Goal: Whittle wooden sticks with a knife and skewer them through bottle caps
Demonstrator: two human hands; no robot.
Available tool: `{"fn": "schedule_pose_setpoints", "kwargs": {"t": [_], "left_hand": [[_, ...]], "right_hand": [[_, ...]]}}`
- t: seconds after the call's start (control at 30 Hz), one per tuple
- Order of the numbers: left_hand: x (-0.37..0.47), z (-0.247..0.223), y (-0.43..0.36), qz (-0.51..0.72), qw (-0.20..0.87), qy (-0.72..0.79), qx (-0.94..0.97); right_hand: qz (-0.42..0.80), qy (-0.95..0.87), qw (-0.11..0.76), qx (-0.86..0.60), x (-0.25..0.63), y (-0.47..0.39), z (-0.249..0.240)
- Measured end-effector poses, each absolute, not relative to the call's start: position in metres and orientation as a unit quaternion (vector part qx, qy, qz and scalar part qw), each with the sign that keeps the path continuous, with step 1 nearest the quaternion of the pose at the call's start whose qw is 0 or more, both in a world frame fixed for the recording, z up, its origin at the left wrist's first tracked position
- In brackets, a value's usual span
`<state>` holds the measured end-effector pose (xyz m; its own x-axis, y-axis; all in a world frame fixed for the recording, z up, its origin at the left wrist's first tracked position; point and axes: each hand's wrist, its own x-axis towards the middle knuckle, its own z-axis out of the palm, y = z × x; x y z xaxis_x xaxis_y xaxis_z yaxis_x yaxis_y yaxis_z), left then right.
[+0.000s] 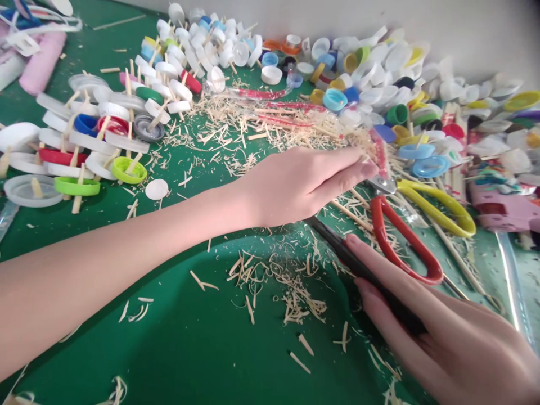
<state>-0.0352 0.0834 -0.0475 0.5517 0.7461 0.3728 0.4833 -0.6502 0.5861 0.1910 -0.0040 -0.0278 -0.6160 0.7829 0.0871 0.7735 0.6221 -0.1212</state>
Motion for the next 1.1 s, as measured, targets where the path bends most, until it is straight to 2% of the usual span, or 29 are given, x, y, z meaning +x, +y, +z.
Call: {"fn": "schedule_pose_setpoints", "kwargs": {"t": [0.17,0.63,1.1], "left_hand": [[-0.0343,-0.0474,0.0840,0.309,0.219,0.363,0.851],[-0.0342,-0.0498,0.0841,0.300,0.176,0.365,0.864],[-0.0349,-0.0483,0.0840,0.302,0.211,0.361,0.857]], "right_hand": [[-0.014,-0.903,0.061,-0.424,0.1942,-0.0031,-0.0304],[0.017,-0.909,0.056,-0.413,0.1919,-0.0029,-0.0253],[0.082,-0.905,0.062,-0.413,0.1956,0.0011,-0.0249]]}}
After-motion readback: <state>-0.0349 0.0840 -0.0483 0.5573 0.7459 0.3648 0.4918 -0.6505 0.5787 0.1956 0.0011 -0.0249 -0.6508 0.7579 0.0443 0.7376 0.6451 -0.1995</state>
